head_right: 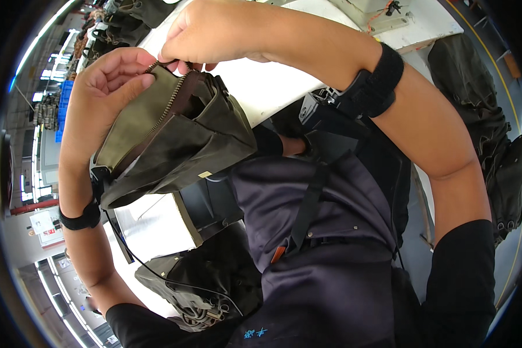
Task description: Sewing and inspecting canvas bags at an industrial sewing station.
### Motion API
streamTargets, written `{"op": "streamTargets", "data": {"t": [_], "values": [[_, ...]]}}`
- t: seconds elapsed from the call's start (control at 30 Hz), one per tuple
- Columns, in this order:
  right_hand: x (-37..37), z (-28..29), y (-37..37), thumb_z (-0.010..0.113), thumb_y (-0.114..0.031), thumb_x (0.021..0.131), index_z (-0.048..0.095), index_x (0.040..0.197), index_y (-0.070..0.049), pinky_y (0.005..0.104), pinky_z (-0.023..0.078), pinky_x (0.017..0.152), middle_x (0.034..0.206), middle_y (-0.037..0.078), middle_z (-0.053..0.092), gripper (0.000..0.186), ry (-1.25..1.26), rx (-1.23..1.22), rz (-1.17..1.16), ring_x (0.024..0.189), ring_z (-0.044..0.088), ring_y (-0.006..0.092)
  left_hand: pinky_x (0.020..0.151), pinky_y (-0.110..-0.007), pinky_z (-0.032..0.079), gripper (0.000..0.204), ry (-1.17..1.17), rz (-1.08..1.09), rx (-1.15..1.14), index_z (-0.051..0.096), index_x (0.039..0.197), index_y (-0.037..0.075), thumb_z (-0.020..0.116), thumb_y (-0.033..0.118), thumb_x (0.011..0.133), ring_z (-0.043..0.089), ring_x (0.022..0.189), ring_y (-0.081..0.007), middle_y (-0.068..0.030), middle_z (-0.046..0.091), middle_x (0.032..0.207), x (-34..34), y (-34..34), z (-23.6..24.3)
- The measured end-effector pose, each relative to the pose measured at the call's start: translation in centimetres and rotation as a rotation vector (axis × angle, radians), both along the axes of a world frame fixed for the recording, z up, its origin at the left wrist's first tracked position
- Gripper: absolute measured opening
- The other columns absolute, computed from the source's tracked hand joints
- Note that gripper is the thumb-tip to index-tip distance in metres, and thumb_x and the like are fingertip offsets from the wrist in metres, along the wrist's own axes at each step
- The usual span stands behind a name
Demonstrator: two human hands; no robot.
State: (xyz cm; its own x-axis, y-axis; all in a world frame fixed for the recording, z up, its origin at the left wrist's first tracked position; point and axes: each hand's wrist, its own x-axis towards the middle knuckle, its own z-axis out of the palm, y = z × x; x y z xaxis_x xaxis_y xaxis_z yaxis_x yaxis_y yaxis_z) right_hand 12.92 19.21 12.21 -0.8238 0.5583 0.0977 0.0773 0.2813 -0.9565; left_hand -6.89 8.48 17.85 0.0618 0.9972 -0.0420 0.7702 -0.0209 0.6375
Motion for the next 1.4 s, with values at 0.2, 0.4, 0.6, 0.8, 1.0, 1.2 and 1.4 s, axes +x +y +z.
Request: {"op": "streamTargets", "data": {"t": [0.2,0.4,0.6,0.8,1.0,1.2,1.4], "values": [[-1.0,-0.6,0.4,0.061,-0.017,0.092,0.073,0.085,0.002,0.0295,0.05,0.061,0.076,0.008,0.071,0.024,0.027,-0.114,-0.035,0.066,0.063,0.0125,0.082,-0.023,0.054,0.019,0.191,0.012,0.128,0.075,0.11,-0.001,0.076,0.006,0.093,0.069,0.089,-0.0082,-0.0041,0.076,0.1,0.7,-0.7,-1.2],[-0.3,0.1,-0.1,0.061,-0.016,0.091,0.072,0.081,0.002,0.0292,0.048,0.058,0.071,0.007,0.07,0.024,0.022,-0.056,-0.067,0.063,0.062,0.0118,0.077,-0.021,0.053,0.016,0.169,-0.006,0.108,0.075,0.108,-0.001,0.076,0.007,0.094,0.068,0.084,-0.006,-0.0033,0.076,0.092,0.6,-0.3,-1.2],[0.5,-0.8,1.4,0.062,-0.017,0.09,0.071,0.078,0.001,0.0292,0.047,0.057,0.067,0.005,0.067,0.024,0.105,0.187,0.094,0.059,0.058,0.0103,0.071,-0.021,0.051,0.016,0.006,0.063,0.012,0.076,0.1,-0.003,0.077,0.011,0.092,0.065,0.079,-0.0053,-0.0021,0.074,0.085,0.0,-0.1,-0.9],[0.1,-0.5,0.2,0.065,-0.014,0.089,0.071,0.084,0.002,0.0297,0.047,0.057,0.069,0.005,0.068,0.017,0.086,0.133,0.026,0.059,0.057,0.0092,0.078,-0.021,0.052,0.019,-0.032,0.015,-0.027,0.072,0.111,-0.001,0.073,0.011,0.097,0.065,0.086,-0.0043,-0.002,0.074,0.096,-0.3,0.0,-1.3],[0.0,-2.1,1.0,0.065,-0.007,0.087,0.073,0.094,-0.001,0.0313,0.05,0.064,0.076,0.008,0.07,0.012,0.294,0.276,0.113,0.068,0.065,0.016,0.084,-0.023,0.053,0.023,-0.131,0.013,0.001,0.071,0.113,-0.004,0.074,0.01,0.095,0.067,0.092,-0.0072,-0.0051,0.075,0.102,-0.7,0.3,-2.0],[-0.4,-3.4,2.1,0.066,-0.01,0.086,0.066,0.094,-0.007,0.043,0.05,0.07,0.087,0.009,0.062,0.009,0.612,1.323,-0.039,0.079,0.063,0.03,0.085,-0.023,0.052,0.026,-0.022,-0.008,-0.035,0.071,0.118,-0.004,0.071,0.012,0.097,0.066,0.094,-0.0061,-0.0048,0.074,0.104,-0.4,0.4,-1.3],[0.2,-3.6,3.6,0.064,-0.012,0.085,0.066,0.092,-0.006,0.0402,0.049,0.07,0.086,0.006,0.063,0.009,0.616,1.498,0.016,0.081,0.063,0.0259,0.088,-0.022,0.052,0.028,-0.122,0.001,-0.107,0.069,0.123,-0.004,0.066,0.014,0.102,0.067,0.097,-0.0067,-0.0045,0.074,0.109,-0.6,0.0,-0.7]]}}
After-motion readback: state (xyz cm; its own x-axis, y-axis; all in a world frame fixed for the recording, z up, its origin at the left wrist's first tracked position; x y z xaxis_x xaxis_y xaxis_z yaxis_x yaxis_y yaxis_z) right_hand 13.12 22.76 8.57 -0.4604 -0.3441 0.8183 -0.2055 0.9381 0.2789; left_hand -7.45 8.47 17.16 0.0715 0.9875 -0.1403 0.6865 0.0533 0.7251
